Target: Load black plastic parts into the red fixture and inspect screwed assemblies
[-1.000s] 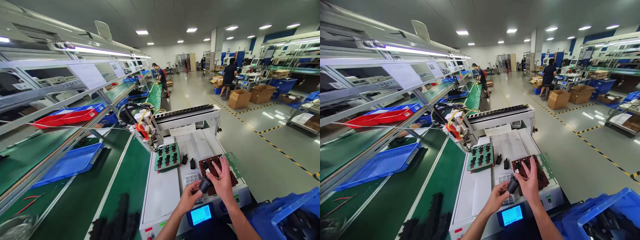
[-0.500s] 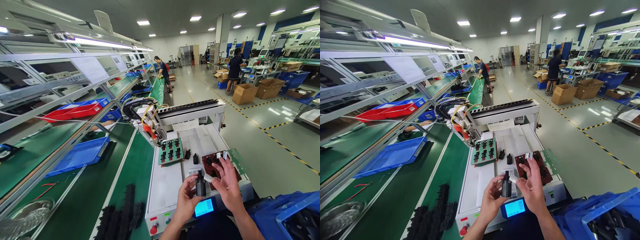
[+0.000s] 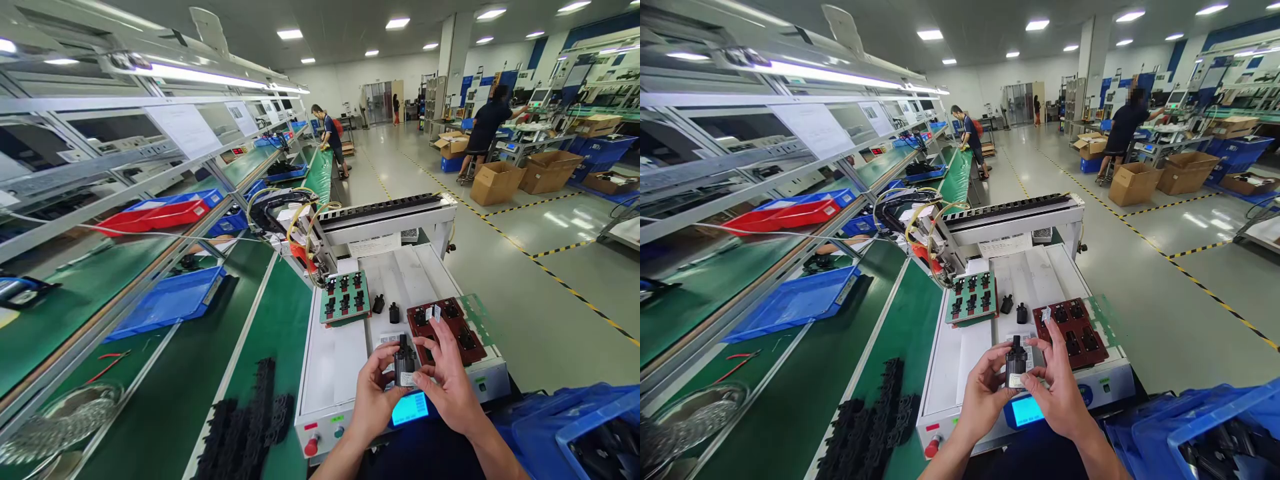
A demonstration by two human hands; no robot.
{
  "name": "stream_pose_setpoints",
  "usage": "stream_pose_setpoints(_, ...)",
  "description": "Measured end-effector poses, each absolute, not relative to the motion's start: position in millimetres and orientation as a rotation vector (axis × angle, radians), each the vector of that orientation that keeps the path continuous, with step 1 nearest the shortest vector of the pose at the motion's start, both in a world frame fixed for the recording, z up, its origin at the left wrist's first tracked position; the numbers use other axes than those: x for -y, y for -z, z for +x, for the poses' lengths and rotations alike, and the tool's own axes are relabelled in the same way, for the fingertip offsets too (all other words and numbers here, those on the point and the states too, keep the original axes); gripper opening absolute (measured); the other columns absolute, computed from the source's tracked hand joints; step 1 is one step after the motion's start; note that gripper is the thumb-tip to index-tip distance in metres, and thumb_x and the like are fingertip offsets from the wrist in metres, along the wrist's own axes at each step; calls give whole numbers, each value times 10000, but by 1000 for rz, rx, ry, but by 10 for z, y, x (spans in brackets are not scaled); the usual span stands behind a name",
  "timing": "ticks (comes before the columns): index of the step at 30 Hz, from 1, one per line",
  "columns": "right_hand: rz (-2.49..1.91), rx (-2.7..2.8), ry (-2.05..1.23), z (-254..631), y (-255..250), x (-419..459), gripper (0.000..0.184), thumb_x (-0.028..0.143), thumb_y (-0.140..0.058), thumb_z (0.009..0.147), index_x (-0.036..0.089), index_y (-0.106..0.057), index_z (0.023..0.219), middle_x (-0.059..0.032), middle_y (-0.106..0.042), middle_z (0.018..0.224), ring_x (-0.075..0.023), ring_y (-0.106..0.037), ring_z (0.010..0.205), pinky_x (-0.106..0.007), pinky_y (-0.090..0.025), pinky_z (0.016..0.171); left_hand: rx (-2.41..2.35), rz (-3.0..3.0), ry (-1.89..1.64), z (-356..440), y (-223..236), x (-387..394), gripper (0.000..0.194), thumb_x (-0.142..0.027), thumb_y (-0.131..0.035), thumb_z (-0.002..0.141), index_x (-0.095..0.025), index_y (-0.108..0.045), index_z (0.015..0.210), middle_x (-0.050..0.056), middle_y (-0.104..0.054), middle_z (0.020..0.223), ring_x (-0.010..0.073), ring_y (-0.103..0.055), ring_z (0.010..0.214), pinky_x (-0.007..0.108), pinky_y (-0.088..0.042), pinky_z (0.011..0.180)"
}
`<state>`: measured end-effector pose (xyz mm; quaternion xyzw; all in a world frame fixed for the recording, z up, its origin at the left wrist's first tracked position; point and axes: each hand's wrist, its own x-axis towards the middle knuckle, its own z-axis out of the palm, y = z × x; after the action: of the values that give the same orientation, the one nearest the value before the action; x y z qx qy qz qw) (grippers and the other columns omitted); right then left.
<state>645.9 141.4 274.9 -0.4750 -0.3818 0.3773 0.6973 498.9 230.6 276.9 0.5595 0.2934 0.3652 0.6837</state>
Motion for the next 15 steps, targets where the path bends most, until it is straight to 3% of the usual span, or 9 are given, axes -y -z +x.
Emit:
stream_pose_setpoints(9,-1121,903,-810,6488,-2758,-1421,859,286,-672,984,394,-146,1654,-153,-465,1550,-303,-502,1420,-375,-632,889,-634,1264,-826,4979,-2752,-2321,527,-193,-935,694,-257,-701,1162,110,-595,1419,330,-672,1236,363,-602,900)
stream_pose_setpoints(15,-1265,1022,-619,6382,-2829,-1361,779,243,-642,988,425,-247,1634,-121,-257,1694,-299,-561,1357,-398,-674,848,-644,1216,-843,4944,-2723,-2316,543,-143,-945,660,-251,-709,1137,112,-623,1413,331,-665,1250,336,-606,868)
